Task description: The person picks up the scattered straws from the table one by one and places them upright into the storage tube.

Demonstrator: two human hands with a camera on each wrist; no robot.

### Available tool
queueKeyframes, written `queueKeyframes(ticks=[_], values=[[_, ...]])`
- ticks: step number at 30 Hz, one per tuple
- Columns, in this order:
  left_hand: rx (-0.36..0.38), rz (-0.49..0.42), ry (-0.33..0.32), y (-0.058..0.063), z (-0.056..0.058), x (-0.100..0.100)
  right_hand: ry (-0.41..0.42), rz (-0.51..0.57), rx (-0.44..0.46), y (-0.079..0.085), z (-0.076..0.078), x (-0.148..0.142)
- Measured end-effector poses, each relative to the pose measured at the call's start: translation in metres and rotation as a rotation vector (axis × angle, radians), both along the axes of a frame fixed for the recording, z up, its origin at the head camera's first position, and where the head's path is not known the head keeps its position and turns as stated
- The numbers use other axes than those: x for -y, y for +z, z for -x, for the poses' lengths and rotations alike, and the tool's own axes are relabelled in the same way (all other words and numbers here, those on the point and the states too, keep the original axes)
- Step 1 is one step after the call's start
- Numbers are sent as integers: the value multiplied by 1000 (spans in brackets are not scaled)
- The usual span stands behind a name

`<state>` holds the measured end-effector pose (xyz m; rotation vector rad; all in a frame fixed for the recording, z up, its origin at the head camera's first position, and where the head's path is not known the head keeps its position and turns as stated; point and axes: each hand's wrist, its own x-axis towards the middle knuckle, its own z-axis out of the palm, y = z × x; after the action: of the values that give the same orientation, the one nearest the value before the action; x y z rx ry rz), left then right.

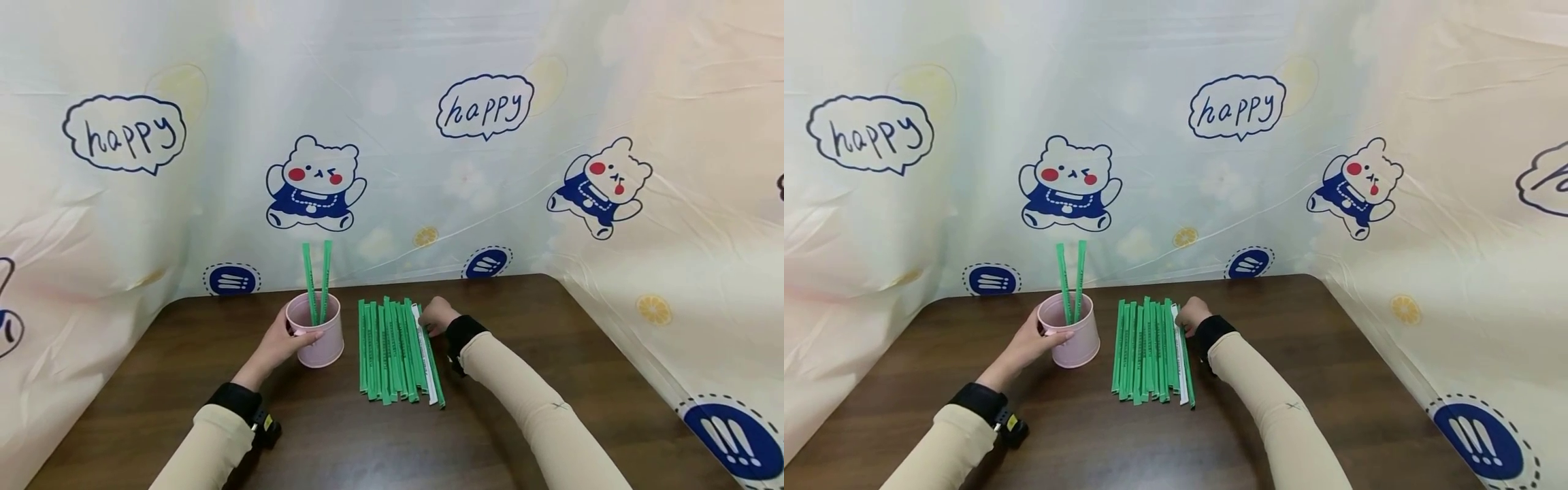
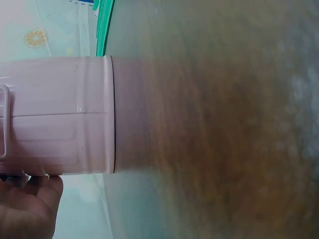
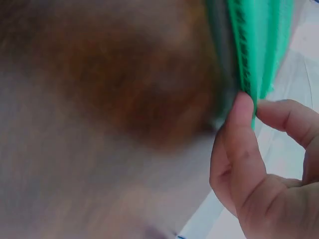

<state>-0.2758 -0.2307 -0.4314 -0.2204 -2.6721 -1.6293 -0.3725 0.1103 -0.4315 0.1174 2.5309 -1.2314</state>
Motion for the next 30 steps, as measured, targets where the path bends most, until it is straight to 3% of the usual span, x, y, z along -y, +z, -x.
queueKeyframes(ticks=[4,17,22,30], values=[[0,5,1,2,-1,1,-26,48,34,10,4,-5],[24,25,0,-1,-2,0,-31,155,-86,49,8,-16],[36,17,3,-3,-3,-1,-38,148,-194,80,13,-13],[10,22,8,0,-5,1,-19,237,-458,151,6,6]])
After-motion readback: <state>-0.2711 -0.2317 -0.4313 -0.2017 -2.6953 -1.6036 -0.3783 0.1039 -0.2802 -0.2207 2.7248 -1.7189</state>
